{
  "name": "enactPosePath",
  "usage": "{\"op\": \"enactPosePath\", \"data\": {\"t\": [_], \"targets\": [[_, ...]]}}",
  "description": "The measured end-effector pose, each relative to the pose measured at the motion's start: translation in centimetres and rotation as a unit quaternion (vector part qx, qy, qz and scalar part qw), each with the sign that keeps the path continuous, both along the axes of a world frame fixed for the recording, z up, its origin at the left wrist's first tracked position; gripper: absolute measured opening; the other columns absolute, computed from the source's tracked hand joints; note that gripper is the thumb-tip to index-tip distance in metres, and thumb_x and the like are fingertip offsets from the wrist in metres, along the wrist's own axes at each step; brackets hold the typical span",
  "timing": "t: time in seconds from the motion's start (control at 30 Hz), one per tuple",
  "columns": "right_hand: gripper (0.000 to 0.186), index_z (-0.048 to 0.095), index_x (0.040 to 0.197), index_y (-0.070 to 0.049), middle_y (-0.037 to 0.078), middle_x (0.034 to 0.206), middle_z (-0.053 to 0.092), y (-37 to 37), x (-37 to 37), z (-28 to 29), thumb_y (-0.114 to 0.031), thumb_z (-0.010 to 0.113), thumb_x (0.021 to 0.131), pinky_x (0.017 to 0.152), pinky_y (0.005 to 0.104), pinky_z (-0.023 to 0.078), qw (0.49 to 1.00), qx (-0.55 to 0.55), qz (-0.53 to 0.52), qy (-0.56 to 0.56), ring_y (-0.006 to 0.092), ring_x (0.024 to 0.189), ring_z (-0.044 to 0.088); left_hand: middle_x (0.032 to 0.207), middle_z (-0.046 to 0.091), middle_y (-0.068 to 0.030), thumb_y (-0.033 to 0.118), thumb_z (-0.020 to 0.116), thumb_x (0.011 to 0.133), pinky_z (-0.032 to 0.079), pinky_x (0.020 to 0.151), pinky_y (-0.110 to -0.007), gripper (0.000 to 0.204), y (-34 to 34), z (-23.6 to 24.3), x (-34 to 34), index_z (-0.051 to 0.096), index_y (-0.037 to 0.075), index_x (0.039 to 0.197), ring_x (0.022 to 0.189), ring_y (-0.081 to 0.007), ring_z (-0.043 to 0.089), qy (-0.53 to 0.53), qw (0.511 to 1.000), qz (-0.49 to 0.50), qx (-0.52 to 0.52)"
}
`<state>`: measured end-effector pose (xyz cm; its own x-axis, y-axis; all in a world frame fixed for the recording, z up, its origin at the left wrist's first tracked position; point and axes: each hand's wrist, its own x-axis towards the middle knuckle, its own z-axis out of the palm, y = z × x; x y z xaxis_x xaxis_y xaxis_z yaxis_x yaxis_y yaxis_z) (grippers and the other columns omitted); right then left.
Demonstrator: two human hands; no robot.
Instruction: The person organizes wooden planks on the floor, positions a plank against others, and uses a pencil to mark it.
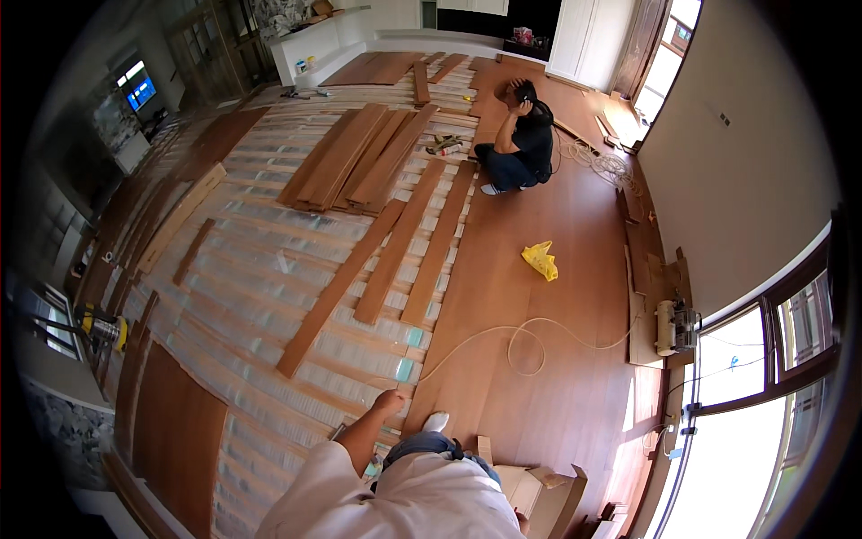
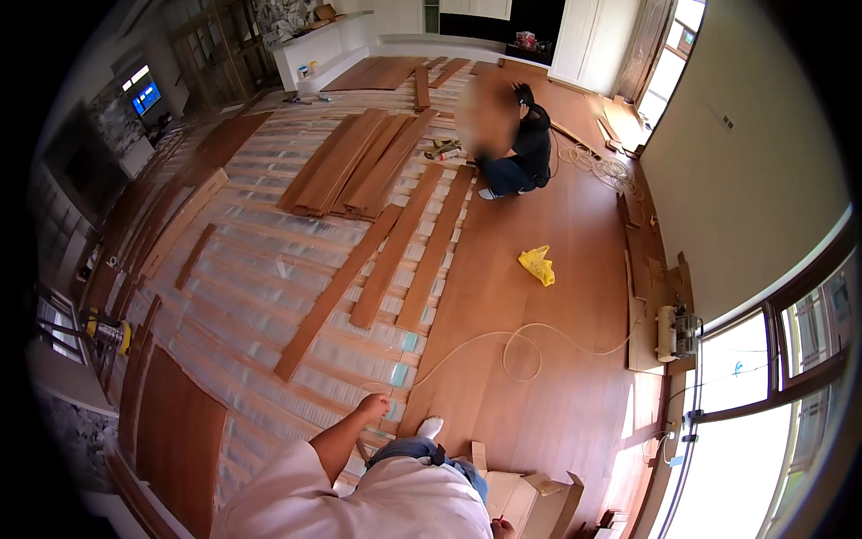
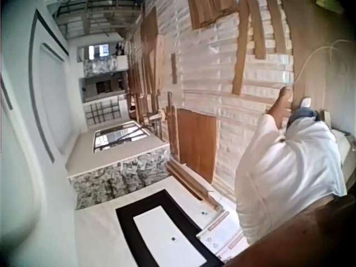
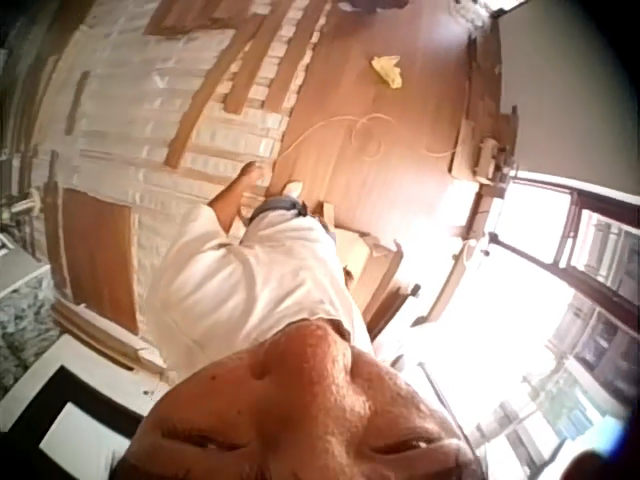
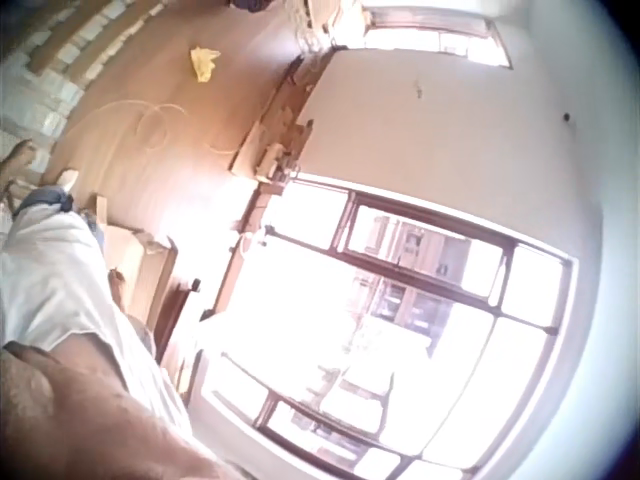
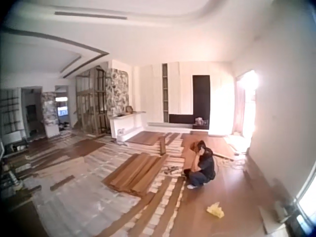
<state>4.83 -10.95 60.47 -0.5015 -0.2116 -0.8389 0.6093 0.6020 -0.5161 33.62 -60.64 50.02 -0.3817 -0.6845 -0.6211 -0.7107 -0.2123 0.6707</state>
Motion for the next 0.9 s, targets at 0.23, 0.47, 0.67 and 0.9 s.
{"op": "enactPosePath", "data": {"t": [0.23, 0.47, 0.67, 0.9], "targets": [[0.021, 0.059, 0.083, -0.008, 0.004, 0.069, 0.06, 2.5, -5.9, -0.7, -0.026, 0.059, 0.094, 0.054, 0.0288, 0.043, 0.999, 0.013, 0.038, 0.034, 0.0134, 0.059, 0.053, 0.075, 0.068, -0.0075, 0.021, 0.072, 0.066, 0.054, 0.07, -0.043, 0.012, 11.5, -0.4, 7.8, 0.069, 0.011, 0.07, 0.077, -0.0266, 0.068, -0.125, 0.768, -0.591, -0.211], [0.027, 0.055, 0.072, -0.011, 0.001, 0.063, 0.055, 0.0, -12.8, -0.4, -0.026, 0.057, 0.095, 0.049, 0.0284, 0.037, 0.988, -0.022, 0.112, 0.101, 0.012, 0.054, 0.047, 0.076, 0.068, -0.0139, 0.018, 0.067, 0.072, 0.053, 0.061, -0.042, 0.014, 15.6, -0.9, 9.7, 0.071, 0.004, 0.072, 0.071, -0.0302, 0.067, -0.099, 0.987, -0.113, -0.062], [0.036, 0.052, 0.061, -0.014, -0.001, 0.057, 0.051, 0.8, -21.9, -6.6, -0.025, 0.055, 0.095, 0.046, 0.028, 0.032, 0.94, -0.087, 0.275, 0.184, 0.0108, 0.049, 0.042, 0.087, 0.068, -0.0233, 0.022, 0.055, 0.076, 0.052, 0.075, -0.048, 0.027, 14.1, 3.9, 2.1, 0.072, 0.003, 0.086, 0.082, -0.04, 0.066, -0.038, 0.994, 0.046, -0.093], [0.036, 0.049, 0.062, -0.012, 0.0, 0.057, 0.05, -6.1, -20.6, -4.2, -0.025, 0.055, 0.095, 0.046, 0.0294, 0.033, 0.953, -0.034, 0.277, 0.117, 0.0117, 0.05, 0.042, 0.079, 0.07, -0.0145, 0.022, 0.059, 0.077, 0.052, 0.068, -0.041, 0.023, 18.2, 4.9, 2.6, 0.073, 0.004, 0.082, 0.07, -0.0278, 0.068, -0.051, 0.985, 0.072, -0.146]]}}
